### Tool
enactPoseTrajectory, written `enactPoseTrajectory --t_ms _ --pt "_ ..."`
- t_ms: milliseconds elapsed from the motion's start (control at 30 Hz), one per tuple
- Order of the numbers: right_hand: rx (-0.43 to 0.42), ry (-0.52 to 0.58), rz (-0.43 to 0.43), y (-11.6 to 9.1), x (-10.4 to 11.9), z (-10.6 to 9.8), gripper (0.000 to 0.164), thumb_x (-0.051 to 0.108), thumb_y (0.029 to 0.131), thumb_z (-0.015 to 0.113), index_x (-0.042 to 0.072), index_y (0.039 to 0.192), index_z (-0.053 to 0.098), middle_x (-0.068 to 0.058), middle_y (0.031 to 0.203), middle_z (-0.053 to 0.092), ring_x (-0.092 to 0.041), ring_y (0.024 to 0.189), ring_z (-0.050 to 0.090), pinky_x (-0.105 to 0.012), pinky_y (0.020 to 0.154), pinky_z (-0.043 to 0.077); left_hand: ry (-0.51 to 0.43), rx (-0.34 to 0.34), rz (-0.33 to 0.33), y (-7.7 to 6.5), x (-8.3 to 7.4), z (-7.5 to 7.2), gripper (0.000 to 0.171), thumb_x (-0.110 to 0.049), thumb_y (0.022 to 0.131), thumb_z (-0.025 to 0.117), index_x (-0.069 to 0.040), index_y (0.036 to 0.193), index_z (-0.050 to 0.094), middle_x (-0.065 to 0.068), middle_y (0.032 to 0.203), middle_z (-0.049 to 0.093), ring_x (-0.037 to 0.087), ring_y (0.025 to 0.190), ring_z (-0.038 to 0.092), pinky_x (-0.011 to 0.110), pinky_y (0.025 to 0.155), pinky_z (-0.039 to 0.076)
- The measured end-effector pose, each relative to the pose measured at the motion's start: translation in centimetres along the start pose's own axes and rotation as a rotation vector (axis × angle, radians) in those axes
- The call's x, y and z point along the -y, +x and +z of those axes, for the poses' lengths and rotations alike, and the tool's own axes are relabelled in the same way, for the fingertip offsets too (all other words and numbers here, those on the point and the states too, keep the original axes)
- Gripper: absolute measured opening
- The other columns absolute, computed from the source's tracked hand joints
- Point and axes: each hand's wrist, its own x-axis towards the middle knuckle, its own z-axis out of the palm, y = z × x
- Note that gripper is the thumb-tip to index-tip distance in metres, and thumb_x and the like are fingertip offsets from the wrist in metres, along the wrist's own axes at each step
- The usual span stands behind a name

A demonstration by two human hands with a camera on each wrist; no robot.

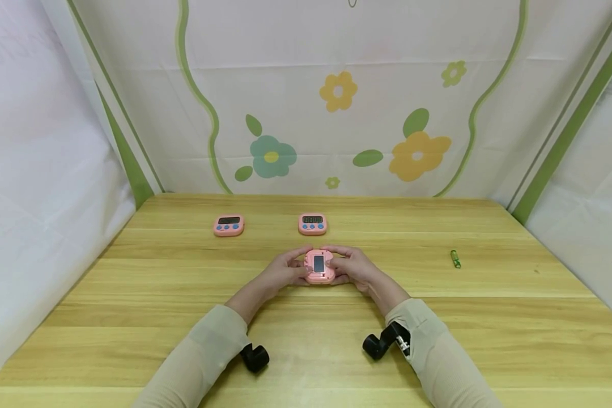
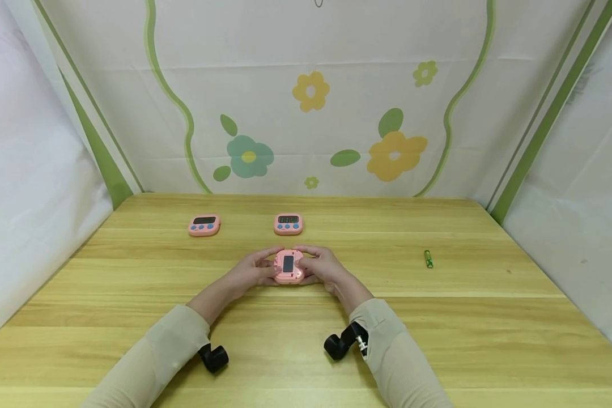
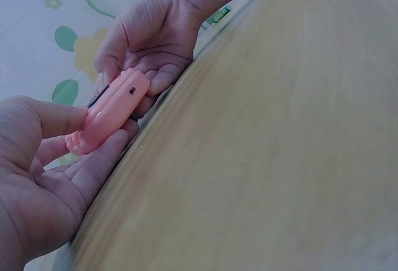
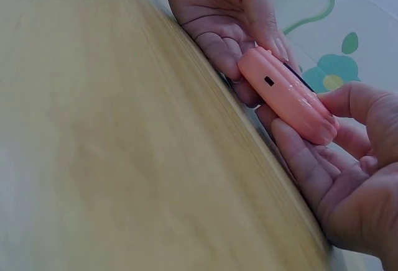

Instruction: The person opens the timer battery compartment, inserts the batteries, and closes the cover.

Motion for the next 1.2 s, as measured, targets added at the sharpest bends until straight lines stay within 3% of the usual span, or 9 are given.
enactPoseTrajectory --t_ms 233,467,567,733,933,1200 --pt "-0.034 -0.001 -0.008 -0.11 0.12 0.38 0.044 -0.002 0.08 0.045 -0.001 0.124 0.044 -0.022 0.096 0.058 -0.023 0.066 0.061 -0.034 0.059 0.052 -0.035 0.002 -0.014 -0.08 0.05 -0.13 0.052 0.003 0.084 0.05 -0.008 0.133 0.034 0.021 0.101 0.05 0.021 0.079 0.057 0.034 0.072 0.05" --pt "0.046 0.02 -0.021 -0.29 0.08 -0.15 0.046 0.0 0.082 0.046 -0.001 0.128 0.038 -0.023 0.1 0.057 -0.023 0.073 0.061 -0.036 0.064 0.051 -0.058 -0.017 -0.028 -0.03 0.01 -0.14 0.051 0.001 0.085 0.05 -0.01 0.133 0.035 0.02 0.106 0.049 0.022 0.082 0.057 0.034 0.073 0.049" --pt "0.04 0.039 -0.017 -0.31 0.05 -0.31 0.046 0.002 0.083 0.049 0.0 0.128 0.039 -0.022 0.1 0.057 -0.025 0.076 0.06 -0.039 0.068 0.05 -0.08 -0.036 -0.038 0.06 0.0 0.0 0.052 0.002 0.084 0.05 -0.01 0.132 0.036 0.02 0.103 0.051 0.022 0.08 0.057 0.034 0.072 0.049" --pt "-0.044 0.052 -0.038 -0.3 0.13 -0.24 0.044 0.001 0.081 0.055 -0.001 0.124 0.044 -0.019 0.096 0.059 -0.023 0.075 0.06 -0.038 0.07 0.05 -0.114 -0.06 -0.044 0.1 -0.12 0.16 0.051 0.004 0.083 0.05 -0.009 0.131 0.037 0.02 0.097 0.053 0.021 0.078 0.057 0.034 0.072 0.05" --pt "-0.164 0.002 -0.061 -0.11 0.36 -0.07 0.039 -0.004 0.08 0.055 -0.003 0.118 0.049 -0.015 0.088 0.059 -0.021 0.071 0.059 -0.036 0.07 0.05 -0.133 -0.07 -0.045 0.12 -0.07 0.06 0.052 0.004 0.083 0.051 -0.01 0.131 0.036 0.021 0.104 0.051 0.022 0.082 0.057 0.035 0.074 0.049" --pt "-0.331 -0.08 -0.044 -0.01 0.79 0.19 0.029 0.001 0.078 0.061 -0.001 0.107 0.059 -0.008 0.085 0.057 -0.012 0.059 0.052 -0.023 0.053 0.048 -0.168 -0.059 -0.048 -0.07 -0.28 -0.1 0.053 0.005 0.084 0.05 -0.007 0.133 0.033 0.022 0.105 0.049 0.02 0.079 0.056 0.035 0.074 0.049"
